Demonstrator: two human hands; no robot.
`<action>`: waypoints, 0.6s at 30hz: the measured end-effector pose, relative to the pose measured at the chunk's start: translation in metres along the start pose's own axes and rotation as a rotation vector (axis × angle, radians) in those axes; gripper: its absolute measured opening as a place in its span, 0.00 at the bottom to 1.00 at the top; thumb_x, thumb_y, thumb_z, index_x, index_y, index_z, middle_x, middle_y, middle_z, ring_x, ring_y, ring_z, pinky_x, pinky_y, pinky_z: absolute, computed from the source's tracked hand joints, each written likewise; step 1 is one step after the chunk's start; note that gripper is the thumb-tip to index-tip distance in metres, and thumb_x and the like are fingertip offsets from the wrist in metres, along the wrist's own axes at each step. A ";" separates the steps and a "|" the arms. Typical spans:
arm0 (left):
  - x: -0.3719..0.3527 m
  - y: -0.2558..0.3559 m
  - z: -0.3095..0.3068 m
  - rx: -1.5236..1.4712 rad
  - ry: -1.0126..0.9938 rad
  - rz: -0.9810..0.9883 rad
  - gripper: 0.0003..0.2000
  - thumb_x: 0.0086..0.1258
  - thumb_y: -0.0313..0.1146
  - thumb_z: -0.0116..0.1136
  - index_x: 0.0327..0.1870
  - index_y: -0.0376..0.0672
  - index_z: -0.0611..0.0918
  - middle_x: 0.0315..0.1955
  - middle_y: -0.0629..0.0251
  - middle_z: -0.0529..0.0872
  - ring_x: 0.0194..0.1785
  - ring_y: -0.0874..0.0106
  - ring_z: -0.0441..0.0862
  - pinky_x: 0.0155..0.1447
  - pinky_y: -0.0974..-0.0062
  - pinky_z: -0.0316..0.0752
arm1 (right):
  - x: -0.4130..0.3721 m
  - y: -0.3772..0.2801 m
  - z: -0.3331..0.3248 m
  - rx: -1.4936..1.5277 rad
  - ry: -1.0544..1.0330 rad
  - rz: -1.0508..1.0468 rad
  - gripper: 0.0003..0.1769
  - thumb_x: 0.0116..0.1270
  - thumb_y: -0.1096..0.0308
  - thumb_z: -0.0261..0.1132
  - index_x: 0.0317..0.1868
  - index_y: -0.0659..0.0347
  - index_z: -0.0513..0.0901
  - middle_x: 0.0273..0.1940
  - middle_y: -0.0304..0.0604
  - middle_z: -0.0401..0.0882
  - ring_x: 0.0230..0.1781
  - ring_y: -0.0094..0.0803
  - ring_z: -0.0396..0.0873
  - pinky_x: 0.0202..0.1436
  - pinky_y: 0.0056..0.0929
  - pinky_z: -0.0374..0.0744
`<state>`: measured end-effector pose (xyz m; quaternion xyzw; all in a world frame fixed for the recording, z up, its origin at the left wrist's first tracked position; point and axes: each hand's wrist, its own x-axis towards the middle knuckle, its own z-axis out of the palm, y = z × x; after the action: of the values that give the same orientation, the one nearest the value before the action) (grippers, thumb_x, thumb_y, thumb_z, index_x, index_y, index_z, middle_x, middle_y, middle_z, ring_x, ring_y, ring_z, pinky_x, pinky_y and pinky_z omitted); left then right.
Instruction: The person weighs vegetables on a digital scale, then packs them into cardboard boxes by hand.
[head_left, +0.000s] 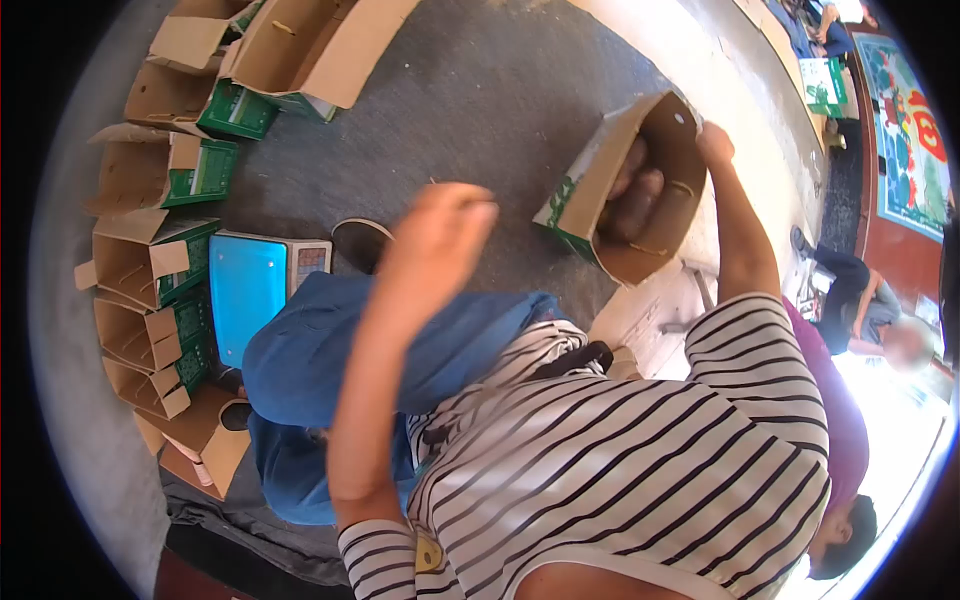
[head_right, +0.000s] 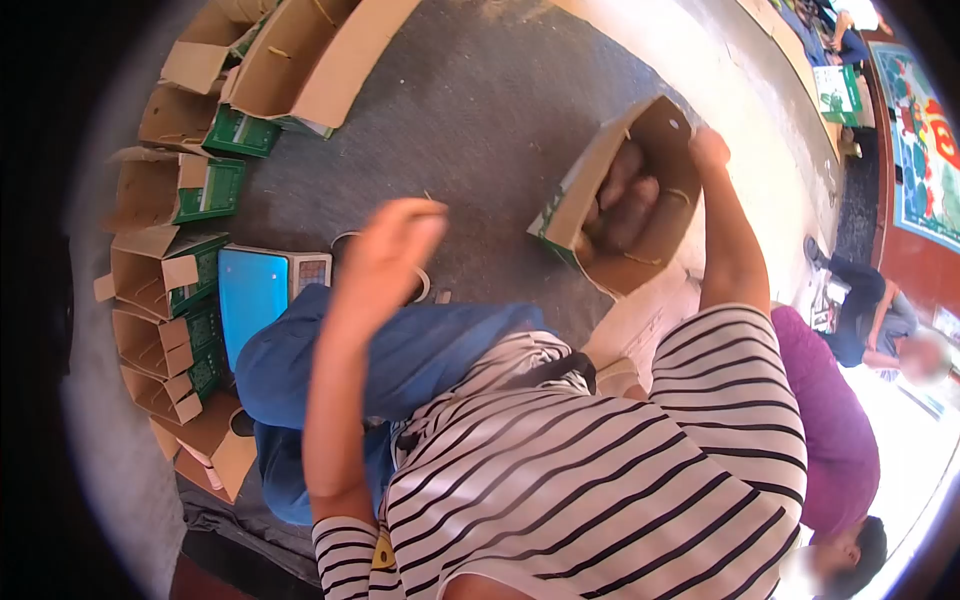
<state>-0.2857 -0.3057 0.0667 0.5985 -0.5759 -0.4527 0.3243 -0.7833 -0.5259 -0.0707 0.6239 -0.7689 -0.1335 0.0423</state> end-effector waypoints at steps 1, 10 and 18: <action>-0.015 0.006 -0.027 -0.136 0.036 -0.154 0.12 0.73 0.35 0.52 0.50 0.38 0.80 0.44 0.62 0.83 0.46 0.71 0.81 0.53 0.75 0.73 | 0.000 -0.004 -0.010 0.030 0.067 -0.011 0.16 0.69 0.58 0.51 0.42 0.57 0.82 0.43 0.51 0.82 0.46 0.49 0.80 0.47 0.46 0.78; -0.175 -0.044 -0.168 -0.293 0.949 -0.061 0.12 0.76 0.32 0.48 0.52 0.34 0.76 0.48 0.55 0.82 0.40 0.74 0.81 0.46 0.76 0.77 | -0.048 -0.219 -0.067 0.715 -0.087 -0.509 0.13 0.69 0.60 0.56 0.44 0.58 0.81 0.41 0.51 0.82 0.43 0.50 0.80 0.46 0.45 0.77; -0.277 -0.136 -0.179 -0.063 1.047 -0.451 0.10 0.75 0.33 0.51 0.49 0.37 0.78 0.37 0.65 0.83 0.36 0.80 0.79 0.39 0.83 0.72 | -0.092 -0.486 -0.137 0.408 0.642 -1.216 0.16 0.60 0.66 0.59 0.50 0.51 0.80 0.54 0.43 0.75 0.60 0.42 0.69 0.58 0.39 0.73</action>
<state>-0.0477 -0.0396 0.0576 0.8412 -0.1828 -0.1706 0.4794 -0.2709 -0.5474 -0.0548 0.9458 -0.2443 0.2032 0.0671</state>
